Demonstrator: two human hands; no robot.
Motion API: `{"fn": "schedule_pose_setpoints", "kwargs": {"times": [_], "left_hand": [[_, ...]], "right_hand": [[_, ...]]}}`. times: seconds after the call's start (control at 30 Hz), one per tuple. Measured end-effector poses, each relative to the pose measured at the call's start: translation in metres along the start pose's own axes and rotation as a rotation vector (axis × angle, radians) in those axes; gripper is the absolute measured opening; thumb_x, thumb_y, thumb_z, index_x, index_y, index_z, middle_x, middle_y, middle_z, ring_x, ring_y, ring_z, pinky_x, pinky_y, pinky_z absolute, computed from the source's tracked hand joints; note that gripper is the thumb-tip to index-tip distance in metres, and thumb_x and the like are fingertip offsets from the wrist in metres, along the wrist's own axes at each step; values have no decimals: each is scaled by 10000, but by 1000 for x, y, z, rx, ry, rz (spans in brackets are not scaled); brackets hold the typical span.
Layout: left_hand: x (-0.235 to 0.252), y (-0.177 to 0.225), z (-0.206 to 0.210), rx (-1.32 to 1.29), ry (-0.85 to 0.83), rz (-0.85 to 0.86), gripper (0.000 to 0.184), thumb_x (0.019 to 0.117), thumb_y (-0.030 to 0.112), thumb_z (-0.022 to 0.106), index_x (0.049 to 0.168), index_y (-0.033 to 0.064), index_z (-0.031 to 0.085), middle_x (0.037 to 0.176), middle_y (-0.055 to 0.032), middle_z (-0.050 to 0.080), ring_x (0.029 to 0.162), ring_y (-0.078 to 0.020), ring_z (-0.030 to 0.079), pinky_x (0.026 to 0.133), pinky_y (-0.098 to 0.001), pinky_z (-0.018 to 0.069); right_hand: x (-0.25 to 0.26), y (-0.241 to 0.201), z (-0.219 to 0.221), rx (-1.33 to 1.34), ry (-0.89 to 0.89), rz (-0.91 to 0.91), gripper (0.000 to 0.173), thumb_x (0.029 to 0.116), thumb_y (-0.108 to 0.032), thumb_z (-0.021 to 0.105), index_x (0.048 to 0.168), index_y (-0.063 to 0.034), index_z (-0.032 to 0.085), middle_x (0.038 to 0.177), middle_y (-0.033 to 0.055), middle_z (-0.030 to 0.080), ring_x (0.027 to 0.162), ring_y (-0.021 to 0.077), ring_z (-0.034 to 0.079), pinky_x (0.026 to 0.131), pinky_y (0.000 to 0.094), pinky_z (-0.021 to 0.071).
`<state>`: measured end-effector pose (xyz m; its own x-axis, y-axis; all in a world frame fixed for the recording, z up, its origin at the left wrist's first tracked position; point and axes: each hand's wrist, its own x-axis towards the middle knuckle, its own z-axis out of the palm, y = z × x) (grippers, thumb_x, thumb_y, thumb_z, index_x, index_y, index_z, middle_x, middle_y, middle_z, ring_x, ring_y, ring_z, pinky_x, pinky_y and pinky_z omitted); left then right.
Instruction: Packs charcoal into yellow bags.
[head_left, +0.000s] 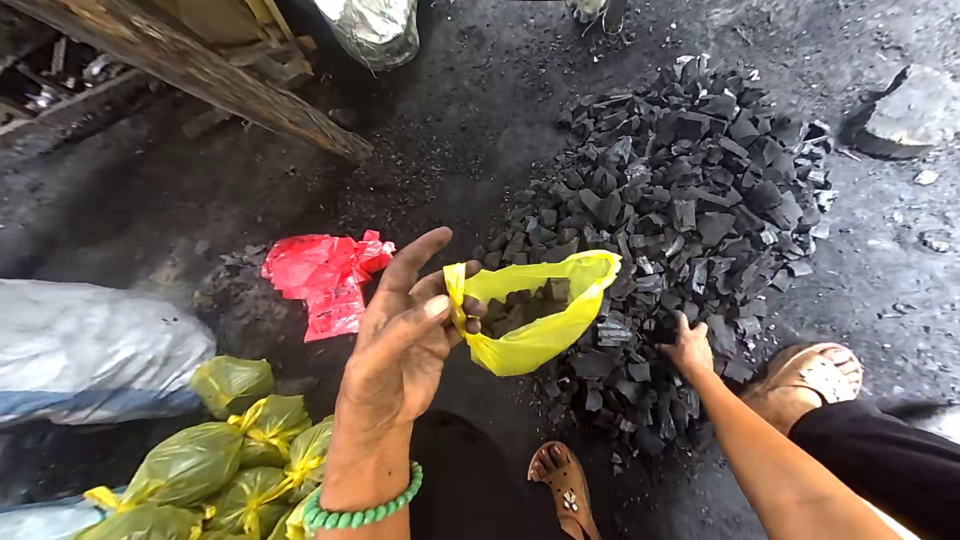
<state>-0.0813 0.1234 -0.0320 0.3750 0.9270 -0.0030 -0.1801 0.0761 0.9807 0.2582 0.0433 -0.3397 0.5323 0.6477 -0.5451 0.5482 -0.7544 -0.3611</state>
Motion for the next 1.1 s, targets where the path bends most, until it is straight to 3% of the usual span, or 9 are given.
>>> {"fn": "schedule_pose_setpoints", "kwargs": {"times": [0.07,0.17,0.3,0.47,0.7,0.8,0.93,1.03,1.1], "left_hand": [[-2,2,1,-26,-3,1,601,931,359,647,1482,199,469,1169,-56,695,874,-117,701,747,-242,593],[-1,4,2,-51,-13,-1,617,923,369,660,1482,195,464,1190,-68,697,878,-124,709,749,-242,596],[5,0,6,-11,-37,-12,618,921,391,648,1477,188,469,1177,-62,692,876,-123,704,745,-241,596],[8,-5,15,76,-92,-12,655,908,413,694,1479,189,467,1240,-49,662,895,-101,693,742,-221,587],[9,-9,23,181,-154,-16,634,880,287,636,1477,192,445,1245,3,639,922,-88,677,787,-239,583],[14,-15,21,65,-249,7,678,869,314,695,1477,163,434,1236,-17,659,926,-117,699,779,-264,608],[10,-21,25,-106,-325,-6,657,886,272,697,1471,154,422,1228,-48,674,895,-131,708,751,-270,612],[10,-30,34,-63,-283,-82,652,882,229,634,1481,160,386,1187,-40,682,860,-113,700,722,-255,598],[12,-41,39,40,-256,-176,624,913,191,576,1497,138,364,1142,-53,660,848,-115,677,715,-268,583]], "right_hand": [[-6,13,-4,-63,-19,-56,790,872,-197,828,1544,-99,424,1493,410,353,1190,575,568,943,657,514],[-5,16,-5,-42,-51,-15,844,879,-289,833,1582,-188,376,1477,402,388,1181,556,585,951,645,510],[-4,-14,3,75,-13,137,799,902,-404,793,1572,-210,404,1521,421,317,1305,597,461,1004,709,422],[-5,-9,0,92,-7,45,658,912,-244,800,1486,-136,498,1512,420,313,1189,587,563,925,671,513],[-13,-2,-32,487,103,-138,593,853,-109,838,1369,21,575,1411,425,429,1303,573,448,1050,676,395],[-22,-21,-60,746,120,-256,588,879,-44,780,1393,43,507,1314,316,579,1141,407,622,951,570,525],[-71,-68,-128,1141,-25,-551,524,896,6,673,1358,-106,453,1074,15,649,837,92,683,726,301,616],[-110,-98,-155,1260,-243,-923,473,796,-82,775,1171,-270,555,1056,-126,707,898,32,698,771,247,625],[-122,-116,-142,989,-273,-1045,473,753,-55,797,1162,-201,610,1029,-78,721,895,58,697,782,273,621]]}}
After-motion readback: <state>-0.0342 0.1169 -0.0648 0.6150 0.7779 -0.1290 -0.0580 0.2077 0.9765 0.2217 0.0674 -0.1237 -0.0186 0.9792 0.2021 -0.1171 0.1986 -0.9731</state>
